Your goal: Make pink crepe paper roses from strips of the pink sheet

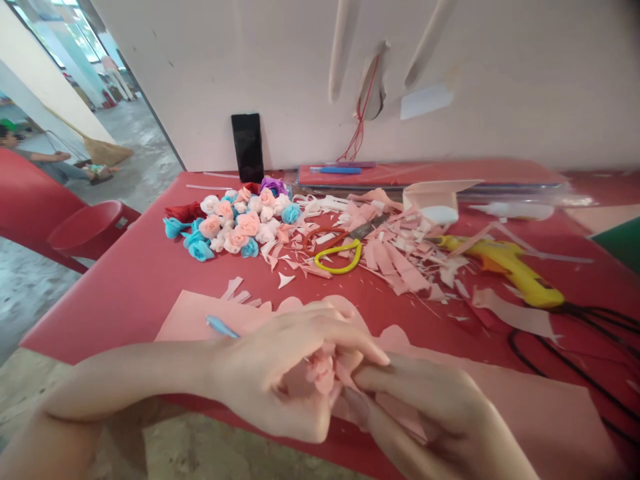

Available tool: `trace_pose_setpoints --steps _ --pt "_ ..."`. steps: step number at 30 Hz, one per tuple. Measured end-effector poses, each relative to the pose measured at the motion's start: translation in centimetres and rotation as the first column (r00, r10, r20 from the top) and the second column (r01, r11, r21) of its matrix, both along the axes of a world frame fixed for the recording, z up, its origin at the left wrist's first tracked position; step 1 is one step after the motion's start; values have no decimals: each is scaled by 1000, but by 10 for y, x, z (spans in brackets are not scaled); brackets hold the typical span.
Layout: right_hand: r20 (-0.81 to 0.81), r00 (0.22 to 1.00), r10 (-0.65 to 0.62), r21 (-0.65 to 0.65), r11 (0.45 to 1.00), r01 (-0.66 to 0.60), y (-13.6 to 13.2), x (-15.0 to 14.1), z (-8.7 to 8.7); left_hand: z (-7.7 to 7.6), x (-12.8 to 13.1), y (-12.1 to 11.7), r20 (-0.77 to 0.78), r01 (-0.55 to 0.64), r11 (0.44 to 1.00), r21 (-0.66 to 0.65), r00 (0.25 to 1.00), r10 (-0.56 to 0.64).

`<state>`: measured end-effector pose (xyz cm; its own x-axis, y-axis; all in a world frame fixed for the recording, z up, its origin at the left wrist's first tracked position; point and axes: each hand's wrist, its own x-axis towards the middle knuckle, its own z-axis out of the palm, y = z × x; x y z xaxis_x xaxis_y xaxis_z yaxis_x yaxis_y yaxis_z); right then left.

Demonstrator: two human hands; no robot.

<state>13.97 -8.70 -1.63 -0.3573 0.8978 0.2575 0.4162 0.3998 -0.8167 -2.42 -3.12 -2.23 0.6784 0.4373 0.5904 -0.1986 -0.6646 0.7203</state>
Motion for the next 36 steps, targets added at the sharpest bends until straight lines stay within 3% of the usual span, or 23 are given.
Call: trace_pose_setpoints --steps 5,9,12,15,19,26,29,31,33,35,36 --pt "-5 998 57 -127 990 -58 0 0 3 -2 1 0 29 10 1000 -11 1000 -10" --pt "-10 999 48 -193 980 -49 1 -1 5 -3 2 1 49 28 999 -33 998 -26" --pt "-62 998 30 -312 949 -48 0 -2 6 -3 2 2 42 39 998 -45 998 -38" --pt "-108 994 -27 -497 867 -31 -1 -2 8 -2 1 4 48 52 998 -29 998 -50" --pt "-199 978 -63 -713 694 -100 1 -2 10 0 1 6 40 61 998 8 997 -61" --pt "-477 876 -68 -769 514 -379 6 0 -1 -3 2 5 60 28 998 47 998 -31" --pt "-523 847 -94 -781 450 -432 8 1 -5 -2 2 6 77 6 999 43 997 -9" --pt "-497 865 -61 -782 464 -416 9 2 -5 -1 2 7 80 10 999 38 997 -13" --pt "-400 916 19 -758 554 -342 8 4 -3 0 2 7 58 15 1000 22 998 -17" --pt "-207 974 93 -631 748 -206 7 5 -1 1 2 7 33 5 1000 9 999 -6" --pt "-97 989 108 -503 852 -143 5 6 0 1 2 7 27 -2 1000 7 1000 2"
